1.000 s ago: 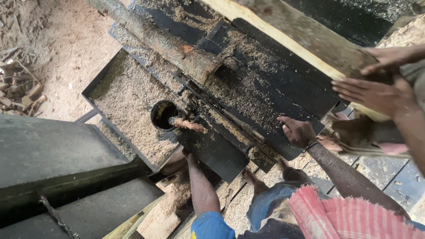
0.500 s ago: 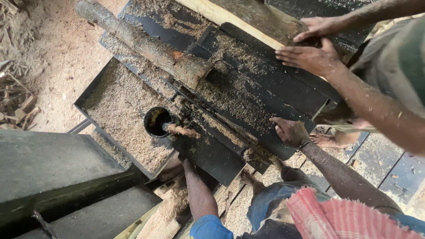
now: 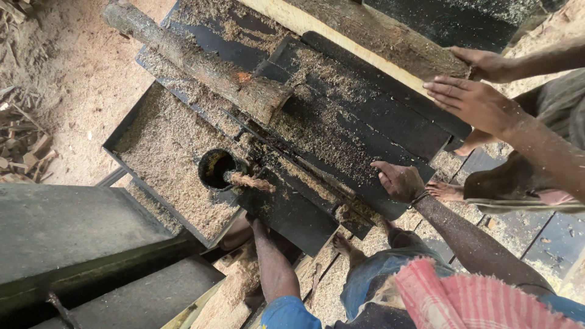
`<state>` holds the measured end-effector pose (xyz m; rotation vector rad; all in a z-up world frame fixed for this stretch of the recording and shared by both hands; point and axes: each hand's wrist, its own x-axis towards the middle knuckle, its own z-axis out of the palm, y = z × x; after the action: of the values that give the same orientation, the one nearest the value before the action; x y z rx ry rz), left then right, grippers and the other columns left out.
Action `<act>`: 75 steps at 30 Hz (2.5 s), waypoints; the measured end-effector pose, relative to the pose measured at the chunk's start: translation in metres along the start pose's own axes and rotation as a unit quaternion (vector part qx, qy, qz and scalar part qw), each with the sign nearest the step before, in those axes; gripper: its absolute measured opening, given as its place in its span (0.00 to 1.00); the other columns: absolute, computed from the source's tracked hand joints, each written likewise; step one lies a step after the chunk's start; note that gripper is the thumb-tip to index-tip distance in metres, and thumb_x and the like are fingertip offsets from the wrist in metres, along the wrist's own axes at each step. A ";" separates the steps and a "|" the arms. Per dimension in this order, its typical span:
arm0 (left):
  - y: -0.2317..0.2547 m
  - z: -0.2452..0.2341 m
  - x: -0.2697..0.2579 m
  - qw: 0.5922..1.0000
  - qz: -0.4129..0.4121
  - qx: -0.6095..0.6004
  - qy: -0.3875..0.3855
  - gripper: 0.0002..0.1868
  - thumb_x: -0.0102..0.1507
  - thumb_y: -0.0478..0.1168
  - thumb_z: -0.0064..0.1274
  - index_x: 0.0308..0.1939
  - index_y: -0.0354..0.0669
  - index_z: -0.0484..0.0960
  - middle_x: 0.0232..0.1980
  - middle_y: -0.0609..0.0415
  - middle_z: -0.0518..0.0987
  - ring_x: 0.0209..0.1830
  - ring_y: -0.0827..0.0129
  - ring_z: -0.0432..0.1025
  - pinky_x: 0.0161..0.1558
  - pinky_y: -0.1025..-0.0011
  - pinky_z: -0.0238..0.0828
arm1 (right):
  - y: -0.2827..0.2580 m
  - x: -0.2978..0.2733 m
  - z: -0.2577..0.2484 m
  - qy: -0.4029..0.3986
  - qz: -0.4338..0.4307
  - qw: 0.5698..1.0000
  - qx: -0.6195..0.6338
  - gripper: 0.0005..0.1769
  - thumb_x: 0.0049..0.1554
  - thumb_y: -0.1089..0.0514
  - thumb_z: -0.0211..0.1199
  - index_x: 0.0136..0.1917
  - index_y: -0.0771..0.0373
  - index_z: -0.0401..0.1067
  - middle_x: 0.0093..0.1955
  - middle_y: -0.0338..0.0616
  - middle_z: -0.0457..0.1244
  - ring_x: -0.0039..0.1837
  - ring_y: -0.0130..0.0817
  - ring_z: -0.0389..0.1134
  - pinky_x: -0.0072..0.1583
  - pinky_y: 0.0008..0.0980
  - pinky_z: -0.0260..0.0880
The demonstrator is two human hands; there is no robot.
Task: The person feeds wooden planks into a mechanical saw while other people assist by holding and guiding the wood through the blade.
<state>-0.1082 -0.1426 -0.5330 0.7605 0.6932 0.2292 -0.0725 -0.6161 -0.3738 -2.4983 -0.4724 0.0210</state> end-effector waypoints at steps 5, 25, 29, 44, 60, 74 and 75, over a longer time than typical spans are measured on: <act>0.001 0.002 0.000 0.997 0.028 0.067 -0.014 0.21 0.72 0.38 0.44 0.67 0.30 0.75 0.61 0.43 0.79 0.54 0.55 0.77 0.52 0.58 0.80 | 0.001 -0.002 0.002 0.019 -0.018 1.000 -0.008 0.19 0.62 0.55 0.51 0.66 0.53 0.66 0.51 0.51 0.73 0.45 0.47 0.76 0.43 0.44 0.77; 0.017 0.032 -0.021 0.997 -0.005 0.075 0.020 0.23 0.73 0.42 0.41 0.67 0.31 0.73 0.63 0.41 0.78 0.58 0.53 0.76 0.57 0.56 0.79 | 0.009 -0.002 0.007 0.000 -0.004 1.000 -0.011 0.19 0.64 0.53 0.49 0.67 0.52 0.66 0.44 0.49 0.73 0.35 0.38 0.73 0.36 0.38 0.74; 0.017 0.033 -0.022 0.998 -0.008 0.054 0.011 0.24 0.73 0.44 0.40 0.67 0.32 0.73 0.63 0.42 0.78 0.58 0.54 0.76 0.57 0.57 0.79 | 0.006 -0.001 0.006 0.016 -0.020 1.000 -0.009 0.19 0.64 0.54 0.49 0.67 0.53 0.67 0.46 0.50 0.73 0.35 0.38 0.73 0.35 0.37 0.75; 0.015 0.025 -0.013 0.997 -0.050 -0.060 -0.011 0.28 0.71 0.47 0.34 0.67 0.34 0.76 0.63 0.44 0.80 0.60 0.56 0.76 0.59 0.60 0.79 | 0.014 -0.002 0.013 0.022 -0.025 0.999 -0.019 0.18 0.65 0.53 0.49 0.67 0.52 0.67 0.44 0.51 0.73 0.35 0.38 0.73 0.34 0.37 0.74; 0.007 0.003 -0.013 0.987 0.027 0.113 0.108 0.20 0.72 0.46 0.44 0.59 0.34 0.76 0.51 0.46 0.79 0.43 0.59 0.73 0.41 0.62 0.74 | 0.008 -0.001 0.006 0.021 -0.029 0.999 -0.009 0.19 0.64 0.54 0.51 0.67 0.53 0.67 0.51 0.52 0.73 0.42 0.43 0.76 0.40 0.40 0.78; 0.023 -0.001 -0.076 0.940 -0.015 0.299 0.166 0.05 0.67 0.38 0.50 0.40 0.41 0.78 0.27 0.53 0.77 0.19 0.70 0.69 0.19 0.71 0.66 | -0.003 0.002 -0.010 0.101 -0.095 0.990 0.036 0.20 0.64 0.55 0.51 0.69 0.52 0.67 0.60 0.53 0.71 0.50 0.42 0.75 0.47 0.36 0.77; 0.022 -0.006 -0.087 0.937 -0.012 0.311 0.157 0.07 0.68 0.39 0.48 0.39 0.41 0.78 0.27 0.54 0.77 0.19 0.70 0.69 0.20 0.71 0.66 | -0.005 0.001 -0.015 0.069 -0.011 0.992 0.104 0.22 0.63 0.55 0.52 0.70 0.53 0.66 0.53 0.52 0.70 0.46 0.40 0.72 0.45 0.36 0.75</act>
<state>-0.1761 -0.1607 -0.4775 1.3364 1.1019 0.1045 -0.0713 -0.6205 -0.3582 -2.2733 -0.4172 -0.1047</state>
